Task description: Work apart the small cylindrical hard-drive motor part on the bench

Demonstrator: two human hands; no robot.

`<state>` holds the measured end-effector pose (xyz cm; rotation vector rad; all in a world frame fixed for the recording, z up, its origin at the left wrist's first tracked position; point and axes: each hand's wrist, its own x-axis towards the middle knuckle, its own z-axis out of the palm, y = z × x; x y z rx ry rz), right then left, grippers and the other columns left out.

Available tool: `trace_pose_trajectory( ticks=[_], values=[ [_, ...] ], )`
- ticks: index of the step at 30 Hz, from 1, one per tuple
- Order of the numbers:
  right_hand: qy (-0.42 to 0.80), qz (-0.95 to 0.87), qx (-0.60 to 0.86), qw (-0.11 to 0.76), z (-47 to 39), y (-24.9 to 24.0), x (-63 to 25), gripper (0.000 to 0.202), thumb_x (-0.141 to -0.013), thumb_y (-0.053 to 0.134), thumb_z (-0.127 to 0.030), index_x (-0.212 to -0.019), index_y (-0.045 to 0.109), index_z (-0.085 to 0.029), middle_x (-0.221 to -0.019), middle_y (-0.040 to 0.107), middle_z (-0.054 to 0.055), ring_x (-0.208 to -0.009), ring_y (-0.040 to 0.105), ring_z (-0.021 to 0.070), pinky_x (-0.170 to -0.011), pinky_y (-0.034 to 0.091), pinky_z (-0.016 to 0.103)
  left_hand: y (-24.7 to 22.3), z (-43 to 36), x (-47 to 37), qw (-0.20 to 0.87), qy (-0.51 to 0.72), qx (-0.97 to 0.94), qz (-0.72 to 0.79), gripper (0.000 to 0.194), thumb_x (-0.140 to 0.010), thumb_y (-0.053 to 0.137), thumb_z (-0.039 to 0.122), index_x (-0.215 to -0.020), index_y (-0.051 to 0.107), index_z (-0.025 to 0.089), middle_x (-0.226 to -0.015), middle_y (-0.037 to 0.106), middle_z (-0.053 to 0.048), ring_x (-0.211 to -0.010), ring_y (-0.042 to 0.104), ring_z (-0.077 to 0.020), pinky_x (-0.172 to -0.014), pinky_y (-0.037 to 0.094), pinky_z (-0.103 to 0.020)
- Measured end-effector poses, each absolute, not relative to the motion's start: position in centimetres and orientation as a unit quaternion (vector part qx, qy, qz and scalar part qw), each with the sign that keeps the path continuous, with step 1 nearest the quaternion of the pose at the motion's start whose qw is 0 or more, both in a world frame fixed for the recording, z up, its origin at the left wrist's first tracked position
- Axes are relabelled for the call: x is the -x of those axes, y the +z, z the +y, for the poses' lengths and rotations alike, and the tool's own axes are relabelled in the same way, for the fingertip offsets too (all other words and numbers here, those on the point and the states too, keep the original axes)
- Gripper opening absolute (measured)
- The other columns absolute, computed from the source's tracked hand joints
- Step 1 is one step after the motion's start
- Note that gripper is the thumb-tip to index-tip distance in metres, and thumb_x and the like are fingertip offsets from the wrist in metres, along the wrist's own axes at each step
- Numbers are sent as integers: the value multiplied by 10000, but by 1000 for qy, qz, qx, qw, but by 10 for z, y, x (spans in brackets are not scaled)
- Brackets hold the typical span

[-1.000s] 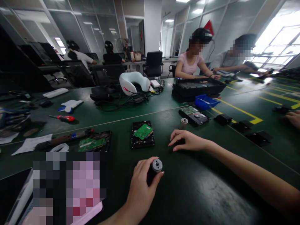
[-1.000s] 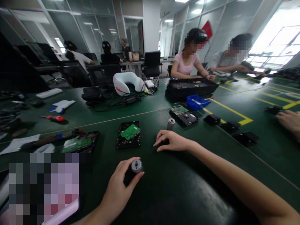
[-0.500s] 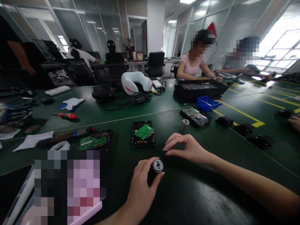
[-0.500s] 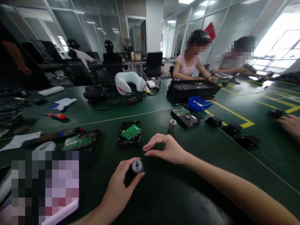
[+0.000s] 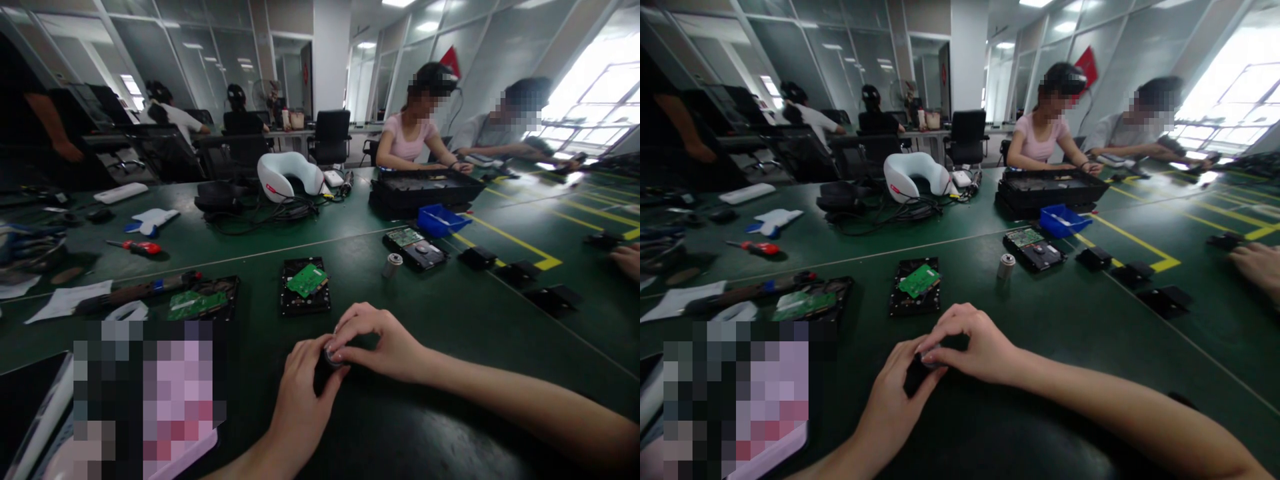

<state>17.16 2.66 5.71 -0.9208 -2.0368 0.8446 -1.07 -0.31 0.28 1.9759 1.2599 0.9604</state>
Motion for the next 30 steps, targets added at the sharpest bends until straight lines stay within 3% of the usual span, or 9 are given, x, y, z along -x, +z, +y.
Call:
trace_pose_trajectory(
  ticks=[5, 10, 19, 24, 30],
  values=[
    [290, -805, 356, 376, 26, 56, -171, 132, -789, 712, -300, -918, 712, -270, -852, 729, 1, -862, 639, 166, -829, 459, 338, 2, -4, 10, 303, 357, -743, 479, 302, -839, 608, 184, -1128, 549, 250, -1095, 600, -40, -1049, 566, -227, -915, 478, -432],
    [282, -818, 313, 392, 26, 59, -172, 397, -718, 771, -304, -1093, 648, -259, -1029, 709, 25, -975, 635, 188, -916, 458, 367, 4, -3, 10, 303, 359, -740, 481, 350, -810, 601, 119, -1133, 549, 243, -1088, 605, -40, -1042, 568, -227, -919, 473, -431],
    [371, -753, 339, 424, 22, 48, -170, 465, -750, 735, -218, -1186, 579, -251, -1105, 683, 52, -1056, 644, 202, -968, 499, 397, 2, -4, 11, 294, 363, -743, 479, 323, -832, 604, 176, -1142, 540, 241, -1092, 604, -46, -1043, 569, -228, -904, 479, -413],
    [396, -732, 338, 440, 21, 46, -167, 518, -752, 730, -203, -1231, 545, -272, -1209, 625, 69, -968, 681, 184, -897, 556, 362, 4, -4, 10, 290, 361, -748, 475, 326, -833, 597, 179, -1149, 548, 245, -1107, 612, -50, -1053, 573, -232, -906, 482, -409],
    [406, -708, 348, 462, 28, 59, -181, 536, -761, 720, -184, -1254, 524, -260, -1193, 626, 78, -893, 702, 171, -844, 587, 338, 5, -4, 10, 285, 364, -747, 478, 328, -828, 620, 208, -1146, 556, 258, -1090, 627, -41, -1031, 582, -235, -889, 489, -399]
  ],
)
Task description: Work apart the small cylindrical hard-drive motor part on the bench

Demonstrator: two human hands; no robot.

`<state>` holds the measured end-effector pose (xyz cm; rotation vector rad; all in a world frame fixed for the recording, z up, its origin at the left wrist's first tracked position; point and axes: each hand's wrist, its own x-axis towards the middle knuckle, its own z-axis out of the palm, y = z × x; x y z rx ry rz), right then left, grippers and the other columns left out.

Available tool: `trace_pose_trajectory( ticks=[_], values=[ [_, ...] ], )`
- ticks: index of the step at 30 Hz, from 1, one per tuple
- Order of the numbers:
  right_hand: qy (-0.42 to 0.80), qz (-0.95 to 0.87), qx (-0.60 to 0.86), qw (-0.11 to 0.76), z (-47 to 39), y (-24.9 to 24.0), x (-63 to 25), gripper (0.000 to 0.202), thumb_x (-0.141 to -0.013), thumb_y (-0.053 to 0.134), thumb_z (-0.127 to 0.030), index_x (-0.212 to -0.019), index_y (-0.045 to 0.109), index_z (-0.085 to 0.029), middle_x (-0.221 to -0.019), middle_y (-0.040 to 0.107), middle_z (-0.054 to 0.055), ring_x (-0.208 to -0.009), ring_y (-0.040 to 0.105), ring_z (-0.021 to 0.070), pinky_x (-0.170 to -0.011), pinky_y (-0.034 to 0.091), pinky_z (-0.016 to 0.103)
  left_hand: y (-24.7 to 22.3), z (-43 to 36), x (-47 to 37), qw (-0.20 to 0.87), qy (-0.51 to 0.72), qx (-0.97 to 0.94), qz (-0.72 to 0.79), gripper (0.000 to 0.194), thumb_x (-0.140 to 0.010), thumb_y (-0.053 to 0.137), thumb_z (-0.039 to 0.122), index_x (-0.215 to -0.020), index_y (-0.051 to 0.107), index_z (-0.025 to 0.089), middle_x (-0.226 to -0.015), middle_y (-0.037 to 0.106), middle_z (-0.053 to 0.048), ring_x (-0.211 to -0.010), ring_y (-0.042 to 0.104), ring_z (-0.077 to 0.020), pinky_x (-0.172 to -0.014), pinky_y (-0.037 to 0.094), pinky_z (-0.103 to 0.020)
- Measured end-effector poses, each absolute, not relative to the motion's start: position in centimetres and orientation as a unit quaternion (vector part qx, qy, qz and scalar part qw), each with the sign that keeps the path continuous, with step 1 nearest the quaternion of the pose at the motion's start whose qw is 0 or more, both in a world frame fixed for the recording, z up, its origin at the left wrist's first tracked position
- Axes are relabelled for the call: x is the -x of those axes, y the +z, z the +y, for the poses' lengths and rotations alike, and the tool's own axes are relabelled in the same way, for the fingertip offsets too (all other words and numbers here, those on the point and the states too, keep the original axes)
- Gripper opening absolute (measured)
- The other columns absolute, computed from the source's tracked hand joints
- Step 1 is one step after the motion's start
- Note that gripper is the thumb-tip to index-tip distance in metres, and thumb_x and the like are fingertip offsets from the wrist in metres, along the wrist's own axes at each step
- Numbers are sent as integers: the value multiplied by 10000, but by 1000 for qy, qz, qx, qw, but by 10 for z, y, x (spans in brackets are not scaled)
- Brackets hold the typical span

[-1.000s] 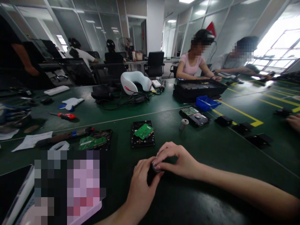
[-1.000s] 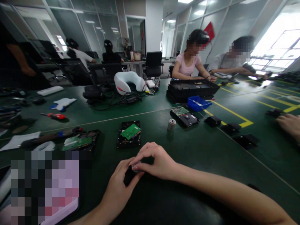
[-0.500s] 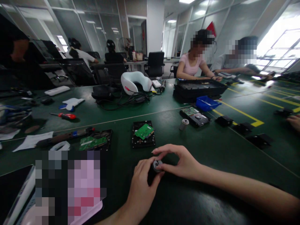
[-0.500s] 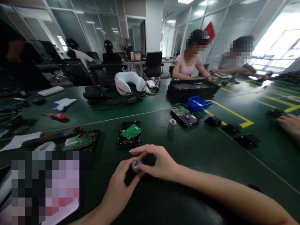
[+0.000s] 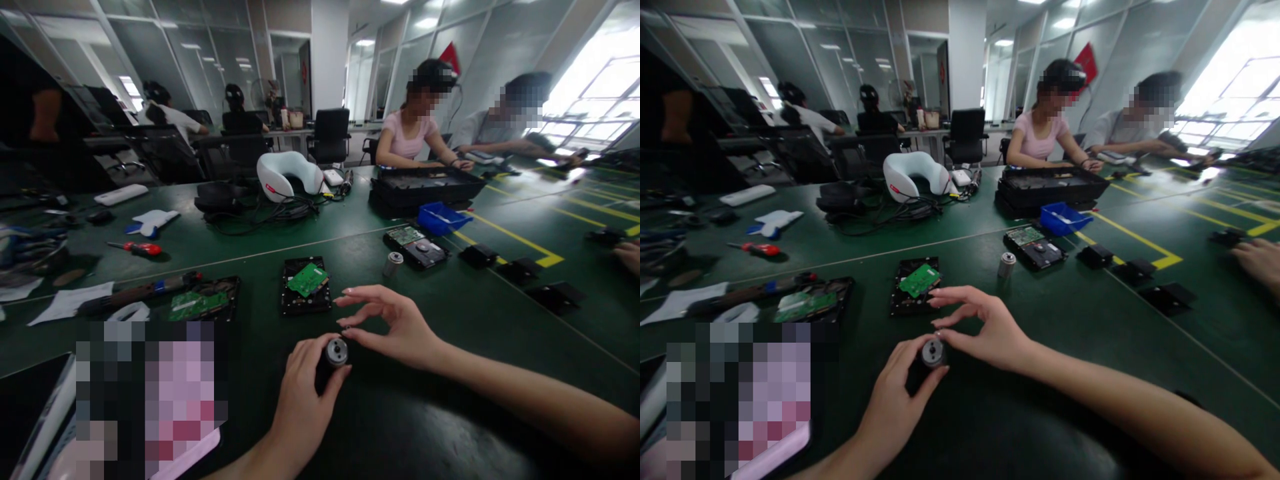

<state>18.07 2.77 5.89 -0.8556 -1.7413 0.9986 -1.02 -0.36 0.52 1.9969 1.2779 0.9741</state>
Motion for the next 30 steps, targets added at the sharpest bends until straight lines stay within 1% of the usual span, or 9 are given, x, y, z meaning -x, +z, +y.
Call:
trace_pose_trajectory(
  ticks=[3, 6, 9, 11, 15, 19, 25, 28, 30],
  values=[
    [405, -736, 355, 411, 40, 59, -199, 540, -762, 714, -187, -1261, 516, -251, -1228, 607, 84, -898, 701, 172, -849, 581, 339, 6, -4, 10, 292, 353, -746, 483, 327, -829, 623, 205, -1141, 556, 277, -1096, 623, -27, -1037, 575, -230, -901, 480, -405],
    [394, -763, 376, 349, 54, 48, -218, 539, -763, 702, -190, -1268, 518, -229, -1241, 595, 100, -886, 702, 173, -837, 577, 337, 6, -4, 11, 302, 344, -742, 490, 331, -833, 624, 210, -1146, 550, 289, -1105, 616, -20, -1046, 570, -228, -914, 472, -411],
    [404, -767, 385, 317, 65, 33, -230, 539, -752, 699, -190, -1260, 520, -208, -1230, 595, 113, -846, 706, 168, -821, 574, 349, 7, -4, 11, 306, 341, -741, 491, 331, -838, 624, 223, -1151, 545, 293, -1109, 613, -21, -1049, 568, -229, -916, 471, -415],
    [410, -769, 380, 310, 68, 25, -233, 552, -730, 717, -200, -1248, 527, -199, -1221, 598, 115, -844, 702, 167, -839, 562, 361, 8, -4, 11, 306, 340, -741, 491, 327, -841, 621, 226, -1153, 545, 293, -1113, 613, -23, -1053, 569, -231, -919, 470, -417],
    [412, -772, 372, 310, 71, 21, -233, 571, -697, 757, -251, -1225, 548, -185, -1195, 614, 113, -838, 690, 161, -853, 545, 367, 8, -3, 11, 303, 336, -743, 492, 327, -837, 626, 227, -1149, 548, 287, -1105, 618, -27, -1048, 571, -236, -915, 472, -420],
    [414, -771, 374, 307, 72, 21, -234, 535, -710, 747, -260, -1205, 563, -172, -1191, 616, 116, -760, 686, 135, -836, 542, 352, 9, -3, 10, 300, 337, -745, 491, 330, -837, 625, 227, -1154, 549, 284, -1107, 618, -32, -1044, 575, -239, -912, 475, -423],
    [410, -772, 370, 313, 68, 27, -230, 485, -728, 722, -190, -1189, 573, -177, -1173, 625, 97, -782, 686, 136, -834, 540, 339, 8, -4, 11, 303, 338, -743, 491, 326, -835, 625, 221, -1148, 553, 282, -1105, 619, -29, -1048, 574, -235, -913, 473, -417],
    [401, -772, 353, 345, 57, 36, -218, 482, -733, 705, -142, -1190, 567, -197, -1170, 623, 84, -812, 684, 144, -812, 550, 327, 8, -4, 11, 303, 342, -743, 489, 334, -833, 626, 212, -1150, 550, 283, -1110, 618, -25, -1050, 570, -232, -911, 471, -409],
    [388, -773, 330, 377, 48, 43, -208, 481, -739, 697, -121, -1191, 563, -214, -1150, 632, 73, -816, 686, 144, -833, 546, 338, 7, -4, 11, 303, 345, -744, 486, 338, -834, 624, 205, -1152, 544, 286, -1108, 616, -21, -1050, 567, -228, -908, 470, -403]
  ],
)
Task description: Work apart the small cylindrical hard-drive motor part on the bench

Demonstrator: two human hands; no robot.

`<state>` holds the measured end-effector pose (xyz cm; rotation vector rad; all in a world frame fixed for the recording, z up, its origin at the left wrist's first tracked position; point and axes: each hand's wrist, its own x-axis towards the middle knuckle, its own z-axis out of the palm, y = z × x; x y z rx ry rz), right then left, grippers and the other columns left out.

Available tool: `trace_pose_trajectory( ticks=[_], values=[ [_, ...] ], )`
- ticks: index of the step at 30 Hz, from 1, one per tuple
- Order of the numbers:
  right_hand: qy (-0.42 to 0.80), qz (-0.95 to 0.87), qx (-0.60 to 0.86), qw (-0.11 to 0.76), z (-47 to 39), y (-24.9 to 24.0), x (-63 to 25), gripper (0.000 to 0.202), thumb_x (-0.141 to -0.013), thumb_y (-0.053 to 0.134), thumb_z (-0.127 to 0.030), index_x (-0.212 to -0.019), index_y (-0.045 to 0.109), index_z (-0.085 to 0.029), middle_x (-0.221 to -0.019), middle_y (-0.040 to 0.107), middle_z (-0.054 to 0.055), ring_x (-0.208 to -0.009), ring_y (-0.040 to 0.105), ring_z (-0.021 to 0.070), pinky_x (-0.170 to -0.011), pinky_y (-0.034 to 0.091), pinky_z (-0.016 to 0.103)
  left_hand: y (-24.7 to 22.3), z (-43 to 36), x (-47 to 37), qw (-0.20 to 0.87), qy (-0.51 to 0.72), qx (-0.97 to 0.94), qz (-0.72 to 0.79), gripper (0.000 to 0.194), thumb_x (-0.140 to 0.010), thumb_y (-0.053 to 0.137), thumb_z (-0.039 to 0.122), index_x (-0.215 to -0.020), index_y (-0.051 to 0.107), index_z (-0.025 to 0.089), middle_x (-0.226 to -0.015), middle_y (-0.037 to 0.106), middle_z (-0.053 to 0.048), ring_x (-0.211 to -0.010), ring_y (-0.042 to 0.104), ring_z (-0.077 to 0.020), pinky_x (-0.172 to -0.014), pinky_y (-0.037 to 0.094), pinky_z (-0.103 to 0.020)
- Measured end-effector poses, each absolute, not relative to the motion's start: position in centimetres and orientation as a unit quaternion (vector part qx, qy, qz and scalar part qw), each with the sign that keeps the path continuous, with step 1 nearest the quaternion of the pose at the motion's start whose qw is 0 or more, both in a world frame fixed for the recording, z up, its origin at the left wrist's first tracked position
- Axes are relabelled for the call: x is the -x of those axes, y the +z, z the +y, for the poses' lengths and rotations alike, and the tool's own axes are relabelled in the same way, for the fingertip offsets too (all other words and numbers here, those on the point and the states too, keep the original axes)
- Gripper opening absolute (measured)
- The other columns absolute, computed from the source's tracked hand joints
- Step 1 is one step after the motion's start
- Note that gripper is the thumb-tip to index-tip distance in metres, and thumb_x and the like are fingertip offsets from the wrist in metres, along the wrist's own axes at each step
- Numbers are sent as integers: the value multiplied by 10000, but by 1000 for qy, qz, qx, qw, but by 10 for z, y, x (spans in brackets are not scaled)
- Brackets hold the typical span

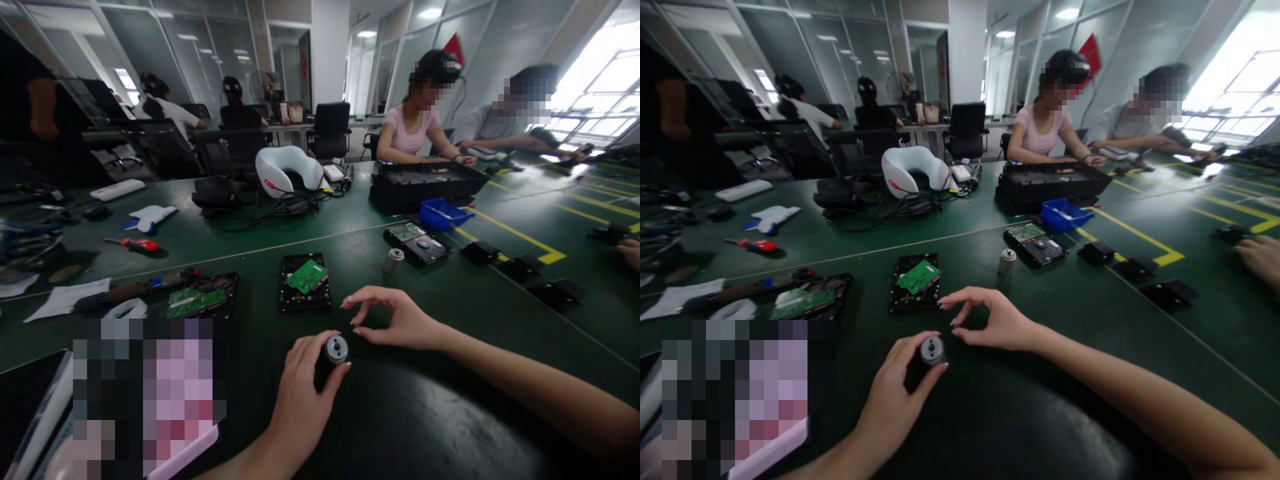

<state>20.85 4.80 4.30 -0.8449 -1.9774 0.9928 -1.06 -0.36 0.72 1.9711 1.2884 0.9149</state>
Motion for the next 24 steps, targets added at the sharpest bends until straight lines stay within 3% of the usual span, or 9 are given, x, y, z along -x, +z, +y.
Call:
trace_pose_trajectory(
  ticks=[5, 8, 24],
  values=[
    [376, -766, 288, 435, 31, 53, -188, 485, -750, 700, -115, -1195, 556, -242, -1096, 656, 55, -839, 696, 151, -876, 538, 354, 5, -4, 10, 304, 354, -744, 479, 357, -832, 624, 177, -1159, 525, 284, -1112, 605, -19, -1056, 556, -226, -911, 461, -404],
    [380, -766, 271, 442, 27, 53, -184, 496, -752, 700, -102, -1204, 550, -240, -1120, 653, 65, -859, 700, 159, -825, 564, 330, 3, -4, 10, 305, 358, -742, 477, 363, -835, 620, 170, -1163, 518, 288, -1112, 599, -17, -1055, 557, -222, -912, 460, -404],
    [423, -733, 273, 457, 25, 48, -176, 476, -746, 701, -52, -1162, 578, -247, -1092, 656, 38, -903, 691, 149, -866, 557, 312, 2, -2, 9, 312, 356, -740, 478, 327, -841, 616, 182, -1148, 534, 258, -1101, 593, -30, -1049, 556, -219, -913, 460, -400]
  ],
)
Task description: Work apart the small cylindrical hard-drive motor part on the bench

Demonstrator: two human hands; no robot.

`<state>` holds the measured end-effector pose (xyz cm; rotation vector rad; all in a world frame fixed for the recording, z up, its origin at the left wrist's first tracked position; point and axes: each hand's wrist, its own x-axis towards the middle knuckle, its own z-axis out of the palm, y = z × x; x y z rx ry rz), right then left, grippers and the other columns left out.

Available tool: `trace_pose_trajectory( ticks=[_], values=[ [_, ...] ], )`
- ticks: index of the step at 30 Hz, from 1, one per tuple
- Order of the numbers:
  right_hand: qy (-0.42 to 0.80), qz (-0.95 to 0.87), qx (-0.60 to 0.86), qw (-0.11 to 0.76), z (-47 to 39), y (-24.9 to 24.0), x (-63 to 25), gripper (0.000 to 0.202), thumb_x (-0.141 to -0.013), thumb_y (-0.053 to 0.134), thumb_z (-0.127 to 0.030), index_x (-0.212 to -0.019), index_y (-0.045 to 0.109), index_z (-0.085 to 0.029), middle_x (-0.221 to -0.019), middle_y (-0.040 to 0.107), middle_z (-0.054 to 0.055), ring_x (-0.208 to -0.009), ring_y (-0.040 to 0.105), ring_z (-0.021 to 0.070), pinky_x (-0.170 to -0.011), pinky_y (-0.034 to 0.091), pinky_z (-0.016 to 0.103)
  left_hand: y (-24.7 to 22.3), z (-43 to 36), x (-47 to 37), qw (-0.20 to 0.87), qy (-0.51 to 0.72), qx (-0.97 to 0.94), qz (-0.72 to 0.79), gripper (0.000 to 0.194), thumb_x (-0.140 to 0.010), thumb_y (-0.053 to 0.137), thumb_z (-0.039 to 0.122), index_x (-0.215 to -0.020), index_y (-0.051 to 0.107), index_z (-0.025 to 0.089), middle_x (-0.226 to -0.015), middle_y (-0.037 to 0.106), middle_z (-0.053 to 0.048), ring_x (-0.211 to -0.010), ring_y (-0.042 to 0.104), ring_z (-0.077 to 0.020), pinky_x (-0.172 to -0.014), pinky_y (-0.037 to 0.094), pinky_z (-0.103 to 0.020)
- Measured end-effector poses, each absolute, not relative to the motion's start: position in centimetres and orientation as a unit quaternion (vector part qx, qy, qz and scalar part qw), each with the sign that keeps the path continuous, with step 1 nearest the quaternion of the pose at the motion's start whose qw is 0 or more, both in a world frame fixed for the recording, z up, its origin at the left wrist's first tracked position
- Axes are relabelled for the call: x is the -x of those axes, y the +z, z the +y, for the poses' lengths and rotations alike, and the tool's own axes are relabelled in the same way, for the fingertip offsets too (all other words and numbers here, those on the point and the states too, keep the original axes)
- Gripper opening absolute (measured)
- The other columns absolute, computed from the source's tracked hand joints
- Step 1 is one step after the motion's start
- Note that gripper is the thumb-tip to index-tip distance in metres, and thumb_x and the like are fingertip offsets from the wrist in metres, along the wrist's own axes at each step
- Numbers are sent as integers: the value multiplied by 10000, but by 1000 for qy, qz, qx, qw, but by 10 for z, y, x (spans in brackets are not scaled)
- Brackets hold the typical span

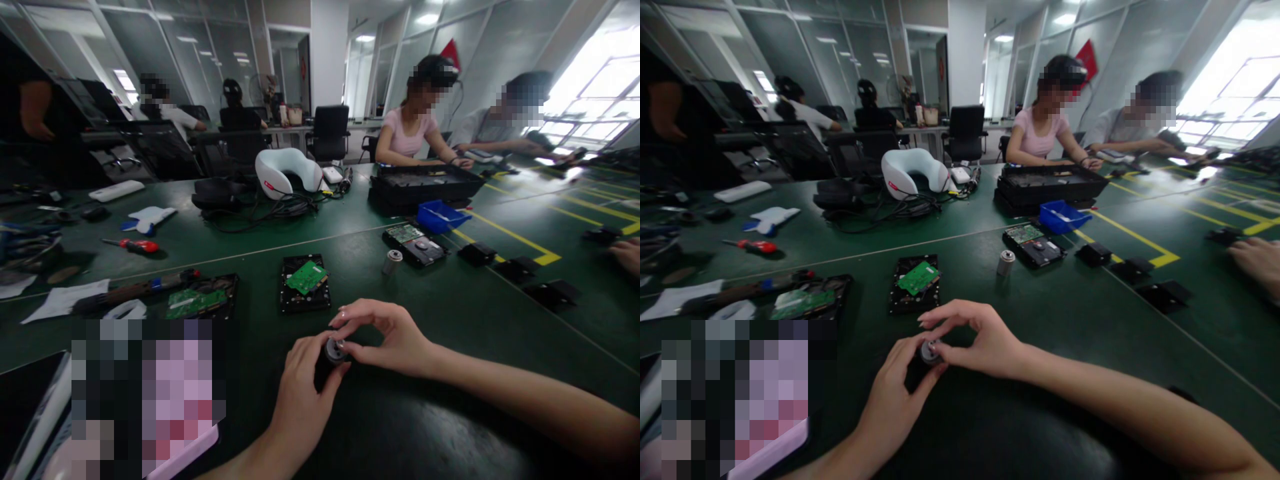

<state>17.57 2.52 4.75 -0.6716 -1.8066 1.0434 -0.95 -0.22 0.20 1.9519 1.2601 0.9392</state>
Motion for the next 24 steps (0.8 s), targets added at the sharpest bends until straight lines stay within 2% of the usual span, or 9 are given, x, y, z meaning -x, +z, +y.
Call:
trace_pose_trajectory(
  ticks=[4, 10, 14, 16, 19, 24],
  values=[
    [438, -728, 279, 447, 25, 45, -175, 440, -756, 699, -73, -1150, 586, -232, -1097, 654, 44, -895, 691, 146, -852, 558, 306, 3, -2, 9, 309, 359, -742, 473, 325, -845, 612, 191, -1156, 534, 249, -1104, 593, -36, -1055, 552, -221, -917, 457, -398],
    [388, -761, 281, 437, 25, 49, -174, 334, -775, 678, -121, -1099, 625, -184, -1025, 674, 67, -968, 649, 174, -892, 523, 346, 2, -2, 10, 302, 368, -744, 469, 328, -840, 613, 193, -1155, 538, 247, -1097, 600, -40, -1040, 561, -226, -903, 467, -400],
    [345, -785, 269, 439, 24, 57, -177, 265, -820, 572, -117, -1073, 632, -166, -1085, 656, 101, -1028, 603, 198, -911, 478, 390, 2, -2, 11, 305, 366, -742, 471, 330, -835, 621, 199, -1149, 543, 263, -1089, 608, -32, -1030, 568, -226, -900, 472, -404],
    [332, -796, 273, 426, 24, 60, -180, 228, -853, 467, -110, -938, 672, -164, -1059, 660, 95, -984, 603, 193, -884, 462, 389, 4, -2, 10, 306, 363, -741, 475, 328, -831, 627, 196, -1139, 546, 274, -1084, 609, -23, -1026, 568, -225, -897, 471, -404],
    [315, -812, 273, 409, 24, 60, -184, 342, -866, 373, -97, -646, 628, -159, -905, 679, 67, -852, 597, 168, -829, 433, 365, 5, -3, 10, 311, 357, -740, 477, 331, -825, 630, 179, -1127, 548, 288, -1083, 609, -13, -1027, 564, -223, -895, 470, -403],
    [289, -803, 240, 462, 25, 51, -186, 383, -839, 367, -56, -486, 474, -160, -645, 612, 34, -654, 536, 124, -649, 418, 270, 4, -3, 10, 307, 361, -742, 475, 338, -826, 630, 174, -1130, 543, 291, -1089, 611, -10, -1037, 560, -220, -912, 460, -409]
  ],
)
